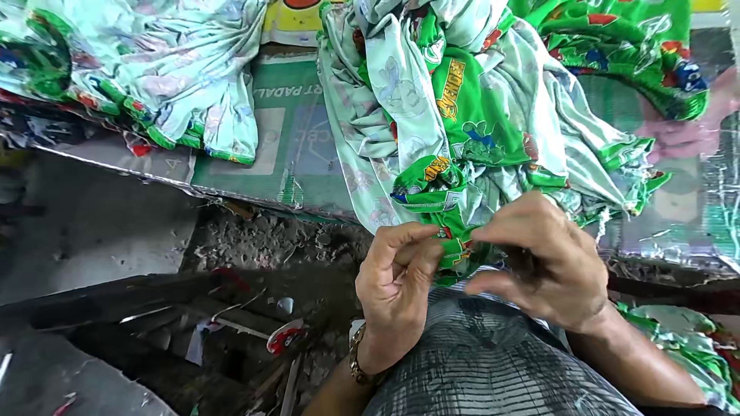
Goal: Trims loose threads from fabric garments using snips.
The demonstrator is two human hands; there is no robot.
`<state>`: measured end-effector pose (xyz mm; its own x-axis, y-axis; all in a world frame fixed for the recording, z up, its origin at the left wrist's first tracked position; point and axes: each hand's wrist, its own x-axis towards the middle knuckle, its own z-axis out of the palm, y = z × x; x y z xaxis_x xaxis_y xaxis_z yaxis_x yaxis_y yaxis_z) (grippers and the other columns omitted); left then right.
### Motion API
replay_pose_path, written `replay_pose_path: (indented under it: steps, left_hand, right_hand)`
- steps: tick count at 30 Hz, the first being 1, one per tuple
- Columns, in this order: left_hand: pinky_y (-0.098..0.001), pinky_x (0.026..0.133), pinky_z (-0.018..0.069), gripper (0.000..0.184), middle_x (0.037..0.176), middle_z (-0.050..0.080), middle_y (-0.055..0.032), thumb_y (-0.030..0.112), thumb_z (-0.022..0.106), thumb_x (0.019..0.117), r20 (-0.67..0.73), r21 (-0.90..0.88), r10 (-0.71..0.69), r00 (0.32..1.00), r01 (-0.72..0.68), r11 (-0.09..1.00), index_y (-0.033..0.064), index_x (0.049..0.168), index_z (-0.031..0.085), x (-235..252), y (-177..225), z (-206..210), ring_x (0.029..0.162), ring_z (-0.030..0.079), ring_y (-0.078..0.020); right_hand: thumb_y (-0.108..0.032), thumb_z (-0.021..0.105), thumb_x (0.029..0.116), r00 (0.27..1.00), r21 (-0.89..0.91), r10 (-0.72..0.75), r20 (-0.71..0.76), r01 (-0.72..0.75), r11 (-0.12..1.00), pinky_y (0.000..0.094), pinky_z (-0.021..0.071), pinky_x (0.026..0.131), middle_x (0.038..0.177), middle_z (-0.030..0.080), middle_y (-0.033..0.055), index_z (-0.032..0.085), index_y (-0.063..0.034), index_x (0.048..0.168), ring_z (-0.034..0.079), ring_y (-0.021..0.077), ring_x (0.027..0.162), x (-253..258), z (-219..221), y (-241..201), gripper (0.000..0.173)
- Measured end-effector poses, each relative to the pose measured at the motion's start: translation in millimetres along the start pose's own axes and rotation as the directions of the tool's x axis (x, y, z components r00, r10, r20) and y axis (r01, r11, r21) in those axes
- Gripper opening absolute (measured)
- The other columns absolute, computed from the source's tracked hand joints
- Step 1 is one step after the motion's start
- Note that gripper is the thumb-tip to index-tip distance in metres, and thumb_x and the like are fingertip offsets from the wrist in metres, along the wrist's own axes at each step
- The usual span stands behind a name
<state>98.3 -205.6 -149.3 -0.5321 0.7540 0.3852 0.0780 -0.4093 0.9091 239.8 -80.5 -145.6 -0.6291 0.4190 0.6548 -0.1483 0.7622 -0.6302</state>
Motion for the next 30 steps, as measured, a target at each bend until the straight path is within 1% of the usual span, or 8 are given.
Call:
replay_pose_path:
  steps: [3,6,9,12,15,17,22,30]
  left_hand:
    - [-0.0213,0.082,0.0599,0.023,0.097,0.075,0.0018,0.009,0.062,0.1017,0.028,0.034,0.013,1.0,-0.014,0.999,0.0095,0.125,0.064,0.4,0.4,2.7,0.086,0.071,-0.0035]
    - [-0.0197,0.077,0.0593,0.02,0.095,0.075,0.001,0.006,0.062,0.101,-0.004,-0.017,-0.021,1.0,0.021,1.0,0.0108,0.121,0.063,1.4,-1.4,4.9,0.083,0.071,-0.0035]
    - [-0.0213,0.077,0.0599,0.018,0.093,0.074,0.0004,0.006,0.063,0.1002,-0.053,-0.052,-0.059,0.997,0.056,0.997,0.0125,0.117,0.063,3.8,-3.4,2.9,0.081,0.07,-0.0043]
    - [-0.0223,0.079,0.0599,0.018,0.094,0.073,0.0006,0.006,0.063,0.1002,-0.058,-0.1,-0.073,0.996,0.067,0.993,0.0127,0.117,0.064,4.2,-5.4,4.4,0.082,0.07,-0.0047]
    - [-0.0216,0.08,0.0601,0.017,0.1,0.073,0.0011,0.009,0.063,0.101,-0.03,-0.107,-0.051,0.998,0.048,0.993,0.012,0.118,0.067,2.1,-6.7,8.8,0.086,0.07,-0.004]
    - [-0.0223,0.08,0.06,0.016,0.102,0.073,0.0009,0.012,0.063,0.1016,-0.034,-0.097,-0.061,0.998,0.057,0.994,0.0133,0.117,0.068,2.4,-8.4,9.2,0.087,0.07,-0.0049]
    - [-0.0244,0.079,0.0608,0.013,0.096,0.07,0.0026,0.015,0.061,0.1027,-0.077,-0.186,-0.186,0.98,0.169,0.968,0.017,0.114,0.068,8.8,-11.8,4.6,0.083,0.069,-0.0051]
    - [-0.0266,0.078,0.0621,0.015,0.095,0.073,-0.0026,0.013,0.059,0.1038,0.016,-0.203,-0.163,0.986,0.163,0.965,0.0142,0.117,0.066,9.7,-17.6,9.5,0.083,0.073,-0.0098]
  right_hand:
    - [-0.014,0.072,0.096,0.997,-0.06,-0.079,0.001,0.079,0.995,0.0164,0.0481,0.068,0.091,0.063,0.0047,0.072,-0.0079,0.104,0.06,0.0064,0.08,-2.6,6.6,-0.3,0.01]
    - [-0.01,0.066,0.0995,0.993,0.016,-0.091,-0.074,0.093,0.996,0.0166,0.053,0.073,0.09,0.067,0.0052,0.068,-0.0038,0.098,0.064,0.0062,0.084,-6.2,5.5,0.9,0.006]
    - [-0.018,0.06,0.1051,0.995,0.089,-0.032,-0.094,0.041,0.995,0.016,0.0541,0.073,0.087,0.065,0.0036,0.062,-0.0045,0.097,0.065,0.0038,0.081,-13.6,-6.5,-1.7,0.016]
    - [-0.033,0.056,0.1067,0.998,0.063,-0.009,-0.067,0.013,0.998,0.0175,0.0432,0.058,0.07,0.056,0.002,0.059,-0.0056,0.086,0.054,0.0035,0.064,-17.4,-13.3,0.9,0.035]
    - [-0.049,0.068,0.0971,0.993,-0.164,0.116,0.033,-0.109,0.98,0.0193,0.0446,0.054,0.073,0.061,-0.0007,0.065,-0.007,0.101,0.055,0.0032,0.061,-15.1,-4.9,-0.6,0.042]
    - [-0.025,0.067,0.0965,0.99,-0.233,0.135,0.045,-0.121,0.965,0.0237,0.0437,0.052,0.073,0.063,0.0016,0.065,-0.0067,0.096,0.057,0.0079,0.06,-15.5,2.6,1.1,0.019]
    - [-0.021,0.06,0.1047,0.968,0.291,0.252,0.016,-0.246,0.925,0.0102,0.0488,0.06,0.076,0.061,-0.0049,0.064,-0.0091,0.095,0.057,-0.0047,0.067,-23.6,-25.3,5.4,0.016]
    - [-0.024,0.052,0.1085,0.96,0.332,0.102,0.261,-0.189,0.924,0.0133,0.0404,0.06,0.073,0.052,0.0023,0.056,-0.0038,0.09,0.049,0.0002,0.065,-47.4,-60.7,18.5,0.028]
